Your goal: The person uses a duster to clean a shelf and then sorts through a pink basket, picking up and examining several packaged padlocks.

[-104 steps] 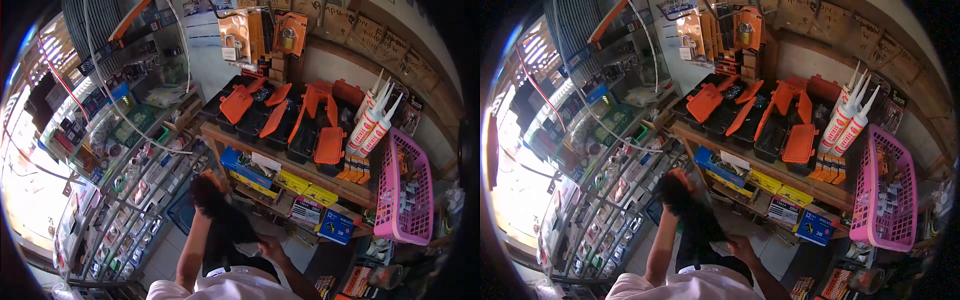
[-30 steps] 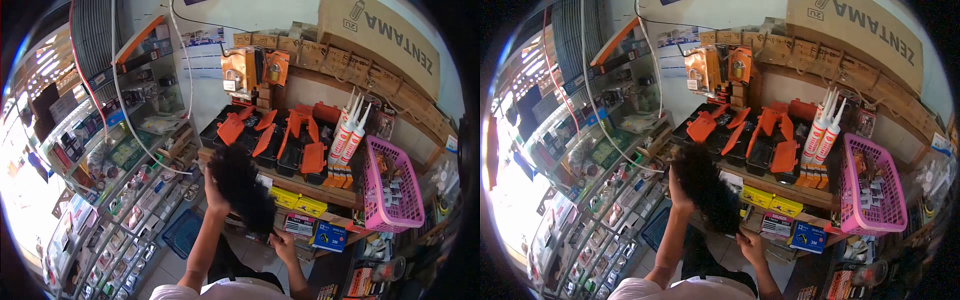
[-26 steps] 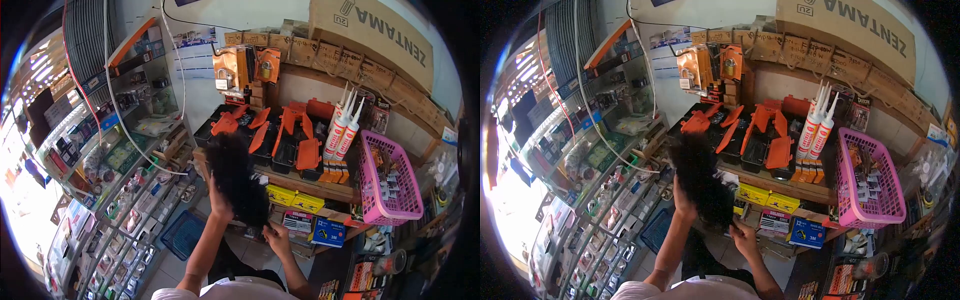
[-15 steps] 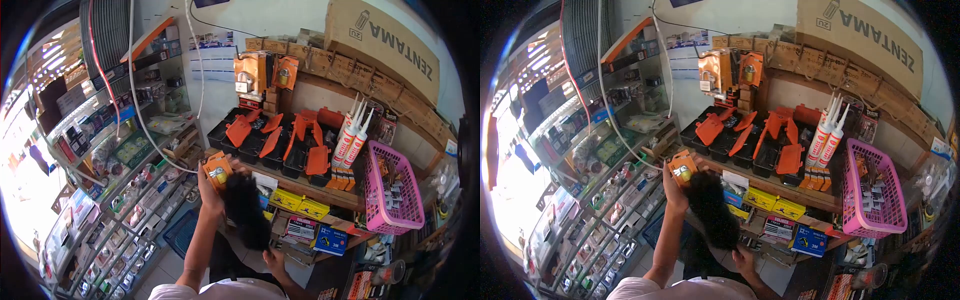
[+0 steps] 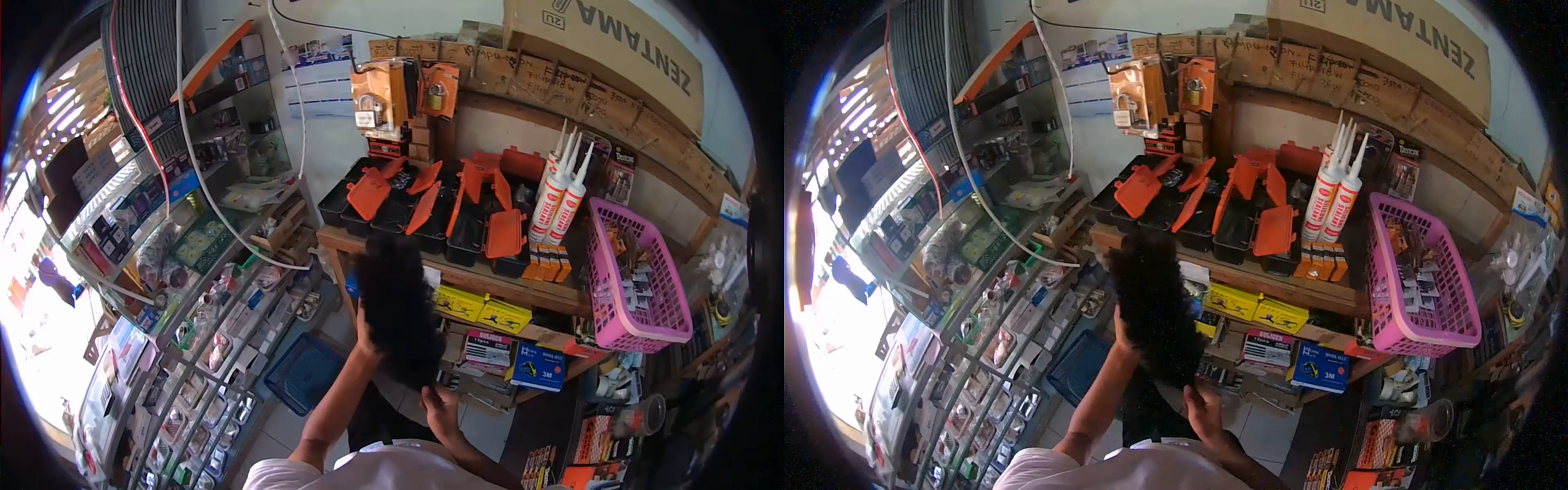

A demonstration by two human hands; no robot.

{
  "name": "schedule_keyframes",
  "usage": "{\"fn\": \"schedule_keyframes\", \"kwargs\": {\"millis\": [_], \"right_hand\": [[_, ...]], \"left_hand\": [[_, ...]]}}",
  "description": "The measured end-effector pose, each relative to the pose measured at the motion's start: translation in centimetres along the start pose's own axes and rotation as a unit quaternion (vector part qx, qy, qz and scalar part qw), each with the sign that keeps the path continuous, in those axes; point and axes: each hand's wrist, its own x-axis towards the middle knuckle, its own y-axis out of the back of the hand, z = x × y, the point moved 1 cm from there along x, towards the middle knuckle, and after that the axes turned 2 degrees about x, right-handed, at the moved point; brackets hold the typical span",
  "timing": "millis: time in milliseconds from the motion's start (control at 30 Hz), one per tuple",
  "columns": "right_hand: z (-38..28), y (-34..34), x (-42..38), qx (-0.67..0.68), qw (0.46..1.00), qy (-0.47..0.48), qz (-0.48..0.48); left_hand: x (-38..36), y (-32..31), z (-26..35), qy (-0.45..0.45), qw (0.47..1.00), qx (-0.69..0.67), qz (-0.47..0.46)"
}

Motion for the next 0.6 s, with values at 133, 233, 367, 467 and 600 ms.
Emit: {"fn": "schedule_keyframes", "kwargs": {"millis": [133, 233, 367, 467, 600], "right_hand": [[0.3, 0.4, -1.2, -0.043, 0.999, -0.025, -0.019], [-0.3, 1.4, -2.0, 0.0, 0.999, -0.048, -0.006], [2.7, 2.6, -2.8, 0.031, 0.996, -0.07, -0.039], [2.3, 3.0, -2.4, -0.07, 0.994, -0.008, -0.078], [-0.1, 3.2, -1.7, -0.054, 0.997, -0.027, -0.044]], "left_hand": [[1.3, 0.7, -0.2, -0.05, 0.997, -0.048, -0.023], [1.6, -0.3, 1.6, -0.056, 0.994, -0.061, -0.066], [2.0, -1.1, 2.3, -0.024, 0.994, -0.038, 0.102], [3.1, 0.3, 2.6, -0.014, 0.998, -0.052, -0.01], [4.3, -0.3, 3.2, -0.073, 0.995, 0.001, 0.069]]}}
